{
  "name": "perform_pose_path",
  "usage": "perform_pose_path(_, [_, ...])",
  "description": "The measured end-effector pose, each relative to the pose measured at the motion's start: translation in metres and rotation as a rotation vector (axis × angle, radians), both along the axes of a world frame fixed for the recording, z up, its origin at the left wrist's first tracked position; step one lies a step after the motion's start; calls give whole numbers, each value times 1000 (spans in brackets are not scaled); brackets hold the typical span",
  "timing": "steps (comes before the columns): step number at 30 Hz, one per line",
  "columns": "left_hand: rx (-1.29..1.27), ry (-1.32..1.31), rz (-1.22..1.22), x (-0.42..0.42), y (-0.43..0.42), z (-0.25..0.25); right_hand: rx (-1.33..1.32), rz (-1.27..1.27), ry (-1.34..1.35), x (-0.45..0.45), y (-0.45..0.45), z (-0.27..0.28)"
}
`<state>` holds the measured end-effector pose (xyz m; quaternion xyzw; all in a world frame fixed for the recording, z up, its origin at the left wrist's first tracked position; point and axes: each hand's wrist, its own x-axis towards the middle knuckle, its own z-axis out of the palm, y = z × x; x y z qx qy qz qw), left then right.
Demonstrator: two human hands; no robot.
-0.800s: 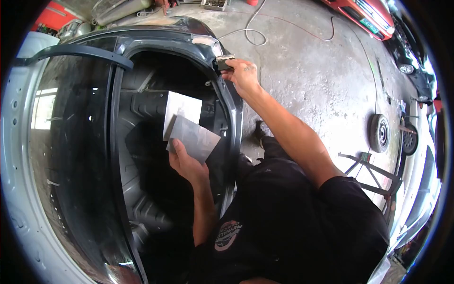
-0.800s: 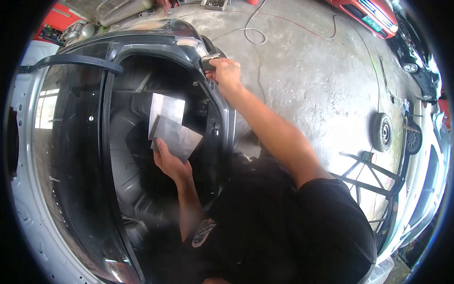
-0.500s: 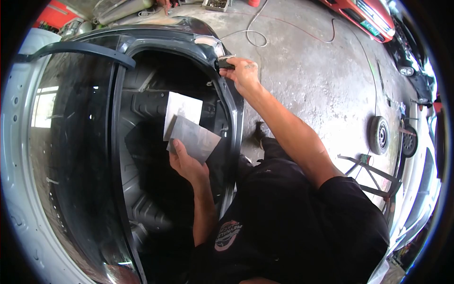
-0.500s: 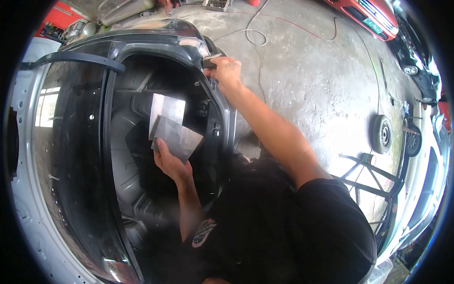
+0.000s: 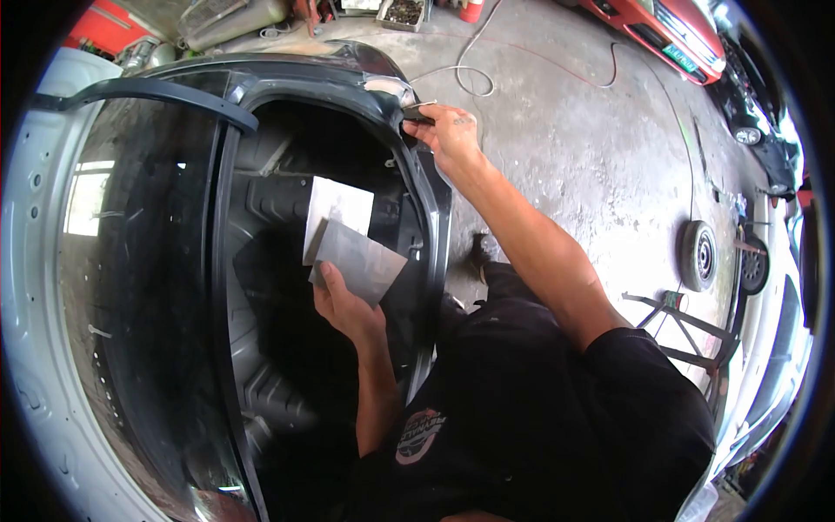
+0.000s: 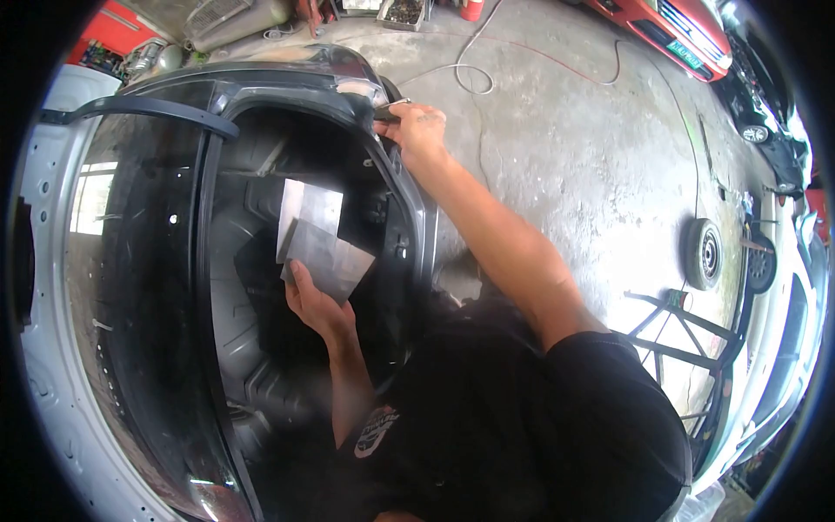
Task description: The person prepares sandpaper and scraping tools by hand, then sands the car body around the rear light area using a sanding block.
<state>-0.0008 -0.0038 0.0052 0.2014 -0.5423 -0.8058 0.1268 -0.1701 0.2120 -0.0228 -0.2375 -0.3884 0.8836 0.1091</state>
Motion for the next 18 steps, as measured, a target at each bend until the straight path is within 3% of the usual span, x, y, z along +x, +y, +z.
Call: perform_pose_path(18, [18,3,2,1,-10,-3,31,-52,95,-9,-6,17])
